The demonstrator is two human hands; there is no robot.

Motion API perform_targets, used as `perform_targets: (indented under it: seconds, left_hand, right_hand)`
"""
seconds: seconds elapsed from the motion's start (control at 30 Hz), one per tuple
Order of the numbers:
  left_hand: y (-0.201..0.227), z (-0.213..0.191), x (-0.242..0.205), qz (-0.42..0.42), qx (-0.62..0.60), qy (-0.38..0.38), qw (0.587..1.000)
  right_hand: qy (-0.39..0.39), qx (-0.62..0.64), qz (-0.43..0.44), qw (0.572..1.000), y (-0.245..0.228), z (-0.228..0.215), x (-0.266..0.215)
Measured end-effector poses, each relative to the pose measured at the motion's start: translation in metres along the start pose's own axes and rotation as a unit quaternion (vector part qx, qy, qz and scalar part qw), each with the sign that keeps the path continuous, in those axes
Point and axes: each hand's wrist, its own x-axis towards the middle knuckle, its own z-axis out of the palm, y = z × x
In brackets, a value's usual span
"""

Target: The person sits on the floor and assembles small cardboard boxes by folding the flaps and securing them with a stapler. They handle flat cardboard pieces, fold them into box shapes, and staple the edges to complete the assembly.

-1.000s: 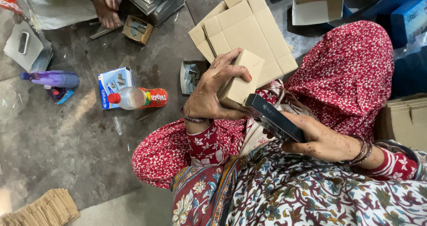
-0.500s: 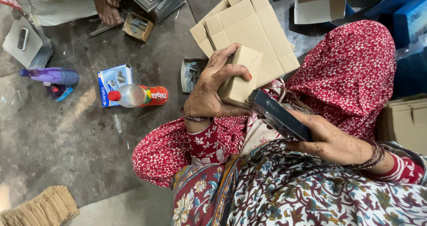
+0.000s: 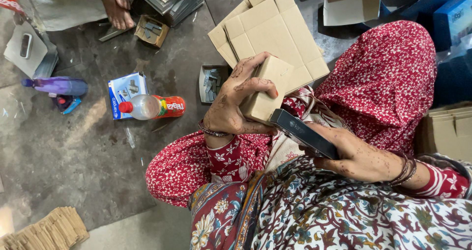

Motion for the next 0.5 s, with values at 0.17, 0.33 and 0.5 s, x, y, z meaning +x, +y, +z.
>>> perform_targets:
  seconds: [0.17, 0.33, 0.5]
  left_hand:
    - [0.006, 0.002, 0.001, -0.007, 0.008, -0.014, 1.0]
    - [0.012, 0.003, 0.004, -0.011, 0.013, -0.02, 1.0]
    - [0.012, 0.002, 0.005, -0.019, 0.029, -0.023, 0.999]
  right_hand:
    - [0.044, -0.035, -0.002, 0.998, 0.023, 0.017, 0.01]
    - [0.036, -0.021, 0.067, 0.997, 0.049, 0.027, 0.014]
    - [0.049, -0.03, 0.008, 0.998, 0.056, 0.03, 0.02]
